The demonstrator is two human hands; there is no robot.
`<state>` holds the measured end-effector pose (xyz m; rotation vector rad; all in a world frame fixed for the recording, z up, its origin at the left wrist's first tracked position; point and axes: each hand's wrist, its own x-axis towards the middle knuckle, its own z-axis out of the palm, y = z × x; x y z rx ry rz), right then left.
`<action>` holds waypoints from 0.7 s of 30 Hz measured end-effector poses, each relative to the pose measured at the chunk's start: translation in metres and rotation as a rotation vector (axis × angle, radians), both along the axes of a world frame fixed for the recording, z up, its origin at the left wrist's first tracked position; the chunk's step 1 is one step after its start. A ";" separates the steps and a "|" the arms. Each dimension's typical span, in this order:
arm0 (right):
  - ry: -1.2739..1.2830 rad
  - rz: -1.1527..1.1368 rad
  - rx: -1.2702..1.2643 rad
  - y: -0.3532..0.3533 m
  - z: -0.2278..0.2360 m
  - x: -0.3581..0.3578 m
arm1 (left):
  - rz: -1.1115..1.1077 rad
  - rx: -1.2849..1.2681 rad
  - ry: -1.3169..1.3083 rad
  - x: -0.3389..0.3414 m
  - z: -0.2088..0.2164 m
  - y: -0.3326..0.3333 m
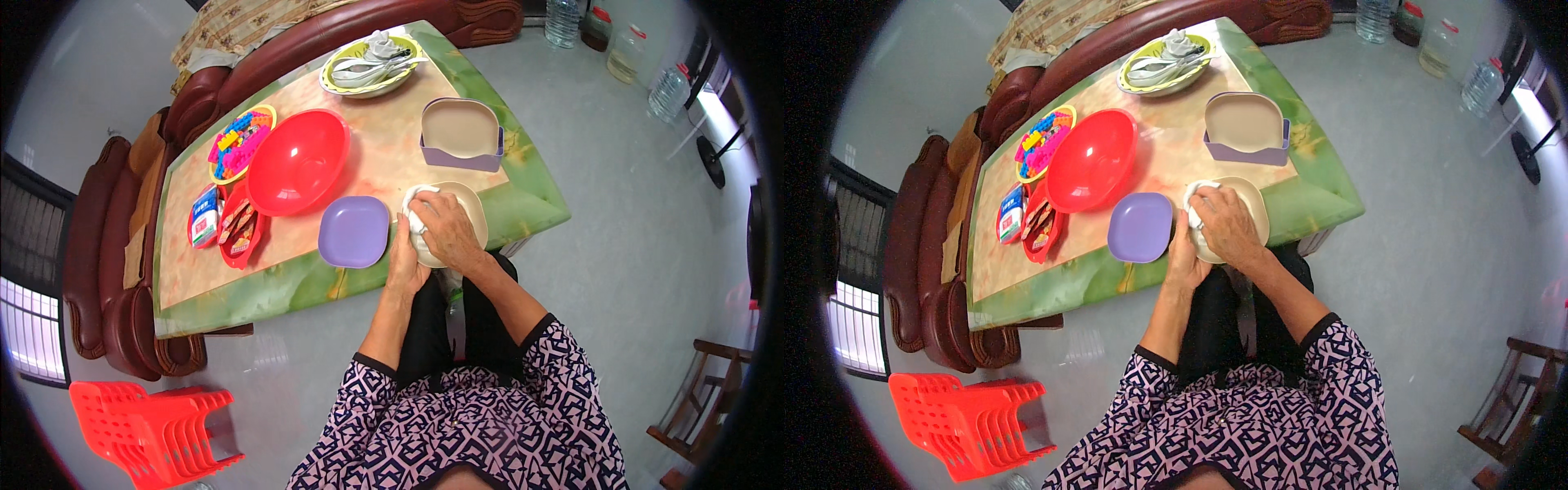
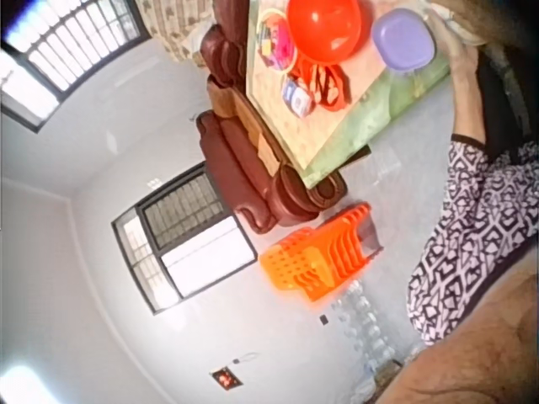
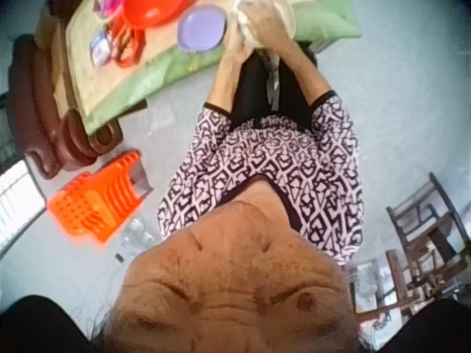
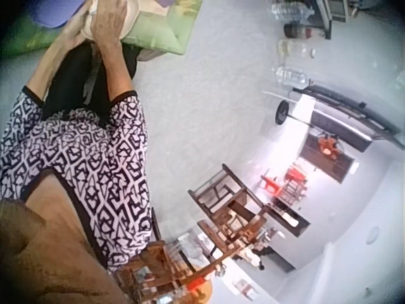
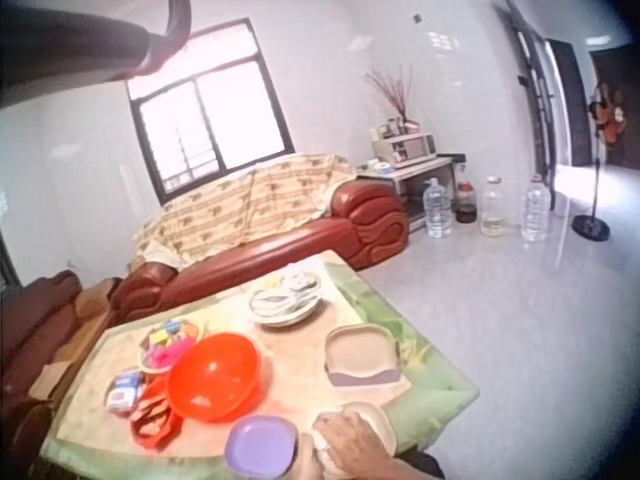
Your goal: The person wipes the interior and exterior surfaces of several plastic containers and lids using a white cloth. The person handles a purple container, a beige container, and a purple lid, wiping them individually and placing them back on the table.
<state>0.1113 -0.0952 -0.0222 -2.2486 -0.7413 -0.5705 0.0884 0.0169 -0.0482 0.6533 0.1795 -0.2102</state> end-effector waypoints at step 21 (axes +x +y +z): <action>0.017 0.339 -0.056 -0.021 -0.003 -0.019 | 0.025 0.127 0.024 0.001 -0.009 0.005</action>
